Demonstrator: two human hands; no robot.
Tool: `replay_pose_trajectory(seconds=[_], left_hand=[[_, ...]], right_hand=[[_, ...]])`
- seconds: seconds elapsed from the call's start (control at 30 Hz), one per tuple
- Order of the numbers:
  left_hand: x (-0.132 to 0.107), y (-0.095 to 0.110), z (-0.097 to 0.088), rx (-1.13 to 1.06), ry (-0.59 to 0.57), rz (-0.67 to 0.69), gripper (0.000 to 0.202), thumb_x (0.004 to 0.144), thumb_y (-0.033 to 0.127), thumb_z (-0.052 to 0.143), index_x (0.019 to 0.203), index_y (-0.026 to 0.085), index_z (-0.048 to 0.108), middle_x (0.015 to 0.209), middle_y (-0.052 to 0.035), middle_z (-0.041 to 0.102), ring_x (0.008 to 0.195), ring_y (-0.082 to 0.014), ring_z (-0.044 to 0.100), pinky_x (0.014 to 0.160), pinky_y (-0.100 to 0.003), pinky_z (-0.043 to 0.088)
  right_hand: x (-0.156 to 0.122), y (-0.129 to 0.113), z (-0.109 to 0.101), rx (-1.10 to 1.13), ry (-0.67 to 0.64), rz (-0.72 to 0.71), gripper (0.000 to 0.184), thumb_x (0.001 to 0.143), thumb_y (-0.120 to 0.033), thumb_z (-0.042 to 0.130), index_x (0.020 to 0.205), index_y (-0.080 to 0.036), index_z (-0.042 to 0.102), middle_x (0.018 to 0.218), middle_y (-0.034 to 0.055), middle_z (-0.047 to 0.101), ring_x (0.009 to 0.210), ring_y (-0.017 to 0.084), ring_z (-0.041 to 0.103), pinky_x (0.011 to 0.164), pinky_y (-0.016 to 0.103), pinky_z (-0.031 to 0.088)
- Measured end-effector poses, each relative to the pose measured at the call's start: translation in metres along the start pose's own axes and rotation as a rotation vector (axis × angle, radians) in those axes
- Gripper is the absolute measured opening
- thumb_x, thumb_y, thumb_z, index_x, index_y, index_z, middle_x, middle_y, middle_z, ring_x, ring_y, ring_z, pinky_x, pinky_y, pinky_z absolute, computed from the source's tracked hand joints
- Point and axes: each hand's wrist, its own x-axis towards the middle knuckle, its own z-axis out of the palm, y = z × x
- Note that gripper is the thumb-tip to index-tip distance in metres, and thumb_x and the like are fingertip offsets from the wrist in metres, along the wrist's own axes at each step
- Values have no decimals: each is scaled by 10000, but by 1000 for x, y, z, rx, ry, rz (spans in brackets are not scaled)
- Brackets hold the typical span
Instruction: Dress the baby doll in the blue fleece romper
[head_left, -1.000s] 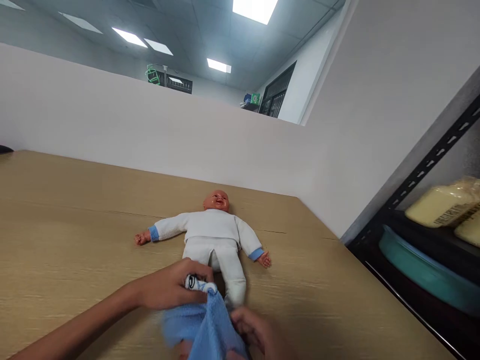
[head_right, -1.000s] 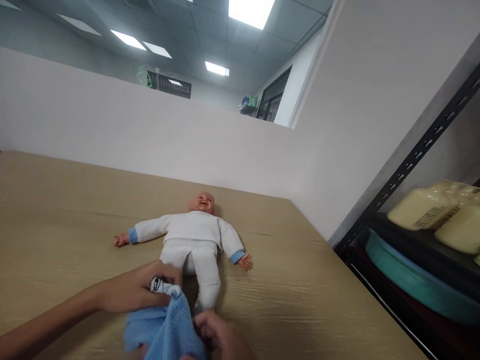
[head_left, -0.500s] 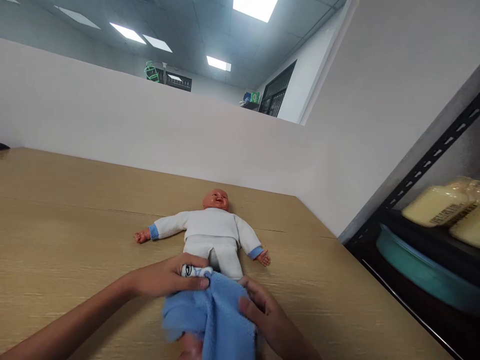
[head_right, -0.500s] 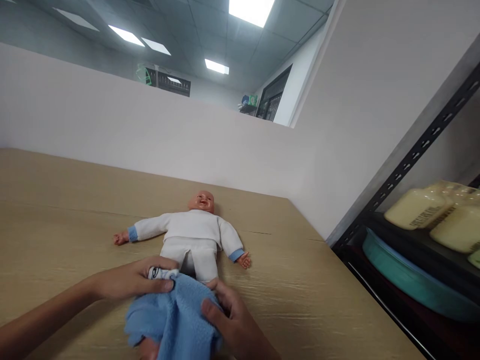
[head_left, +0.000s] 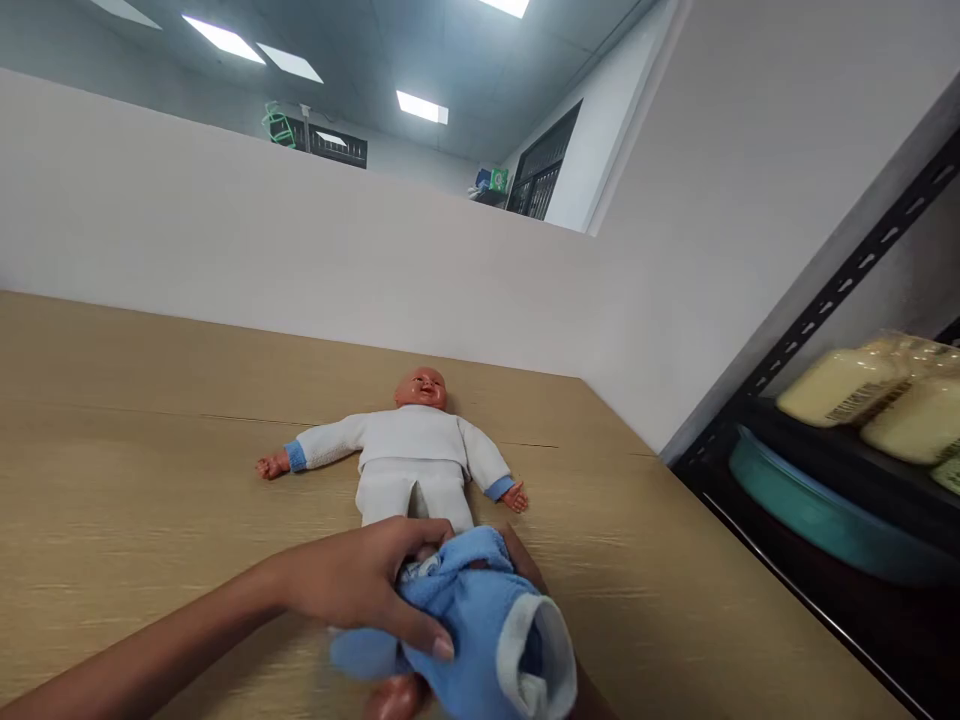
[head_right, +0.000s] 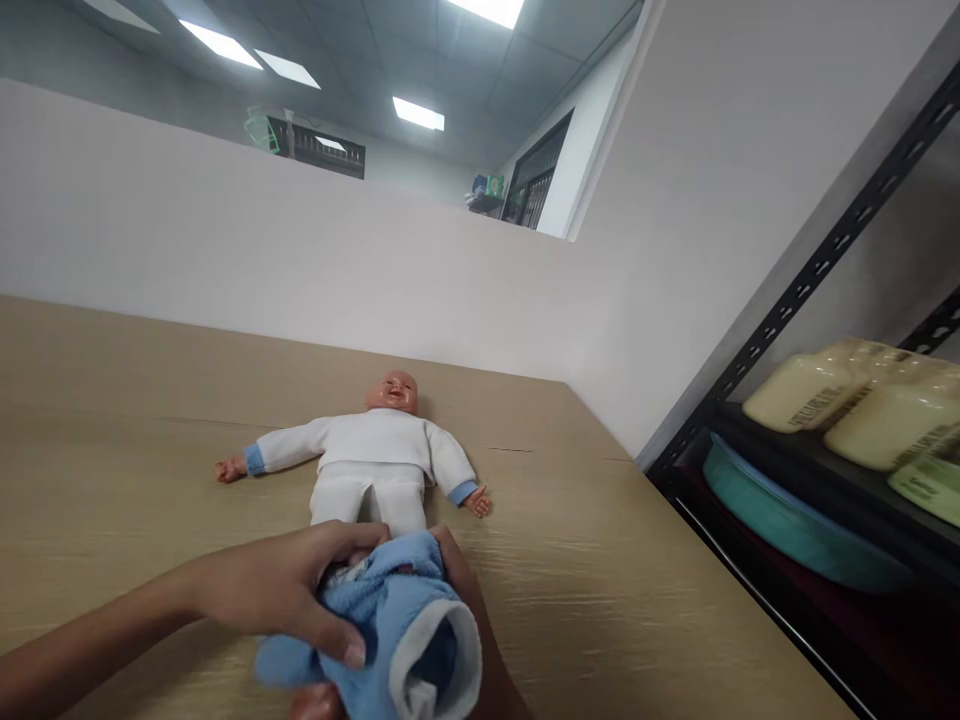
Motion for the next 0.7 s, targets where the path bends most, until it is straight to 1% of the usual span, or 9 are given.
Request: replay_pose_trajectory(seconds=[0.1, 0.23, 0.3, 0.37, 0.43, 0.47, 0.53, 0.63, 0.7], left_hand=[[7, -14, -6, -110, -51, 32, 447, 813, 481, 872, 1122, 226, 673, 963, 24, 593, 945, -223, 582, 798, -277, 457], [12, -27, -12, -157, -74, 44, 345, 884, 487, 807, 990, 200, 648, 859, 37, 518, 803, -168, 493, 709, -252, 375], [11, -27, -13, -136, -92, 36, 329, 887, 479, 797, 980, 204, 642, 840, 41, 506, 791, -168, 481, 706, -256, 365], [8, -27, -13, -109, -85, 41, 337, 859, 456, 822, 1011, 219, 636, 858, 43, 506, 815, -176, 488, 713, -257, 376], [4, -29, -12, -82, -73, 50, 414, 791, 431, 884, 1051, 234, 630, 900, 42, 515, 862, -190, 498, 728, -259, 390], [2, -31, -12, -74, -72, 63, 466, 749, 433, 918, 1056, 235, 628, 920, 39, 517, 883, -198, 498, 735, -261, 392], [-1, -35, -11, -84, -84, 97, 544, 713, 512, 943, 1050, 227, 625, 933, 31, 513, 893, -208, 487, 740, -272, 390], [-2, -40, -8, -125, -76, 156, 580, 862, 755, 748, 1034, 214, 625, 937, 9, 525, 898, -227, 491, 772, -307, 398], [-3, -41, -6, -134, -30, 175, 589, 947, 801, 612, 1008, 215, 630, 948, -4, 556, 918, -236, 510, 803, -321, 406]], right_hand=[[8, -3, -9, 27, -11, 37, 470, 849, -648, 824, 894, -229, 616, 772, -37, 556, 730, 167, 501, 691, 273, 436], [4, -14, -20, 31, -170, 126, 490, 917, -652, 764, 885, -207, 560, 746, -55, 426, 696, 132, 367, 642, 248, 328], [-3, -22, -20, 52, -221, 103, 481, 916, -636, 778, 920, -214, 548, 790, -47, 442, 740, 138, 392, 687, 247, 356], [-13, -31, -18, 70, -253, 84, 484, 894, -613, 817, 1028, -231, 552, 897, -24, 506, 853, 163, 473, 794, 262, 410], [-22, -39, -17, 49, -266, 57, 510, 897, -608, 819, 1141, -250, 549, 1030, 10, 547, 992, 199, 514, 911, 298, 428], [-24, -41, -16, 34, -260, 40, 494, 921, -619, 786, 1155, -255, 548, 1043, 15, 545, 996, 202, 513, 915, 305, 428], [-26, -40, -16, 26, -225, 10, 414, 995, -633, 676, 1108, -255, 550, 969, 1, 511, 892, 182, 476, 836, 294, 420], [-23, -32, -18, 32, -179, -3, 373, 1050, -613, 588, 998, -249, 522, 875, -21, 446, 789, 161, 401, 741, 284, 382], [-22, -24, -20, -25, -190, -32, 364, 1047, -606, 595, 1007, -250, 528, 913, -8, 487, 814, 165, 441, 747, 290, 398]])
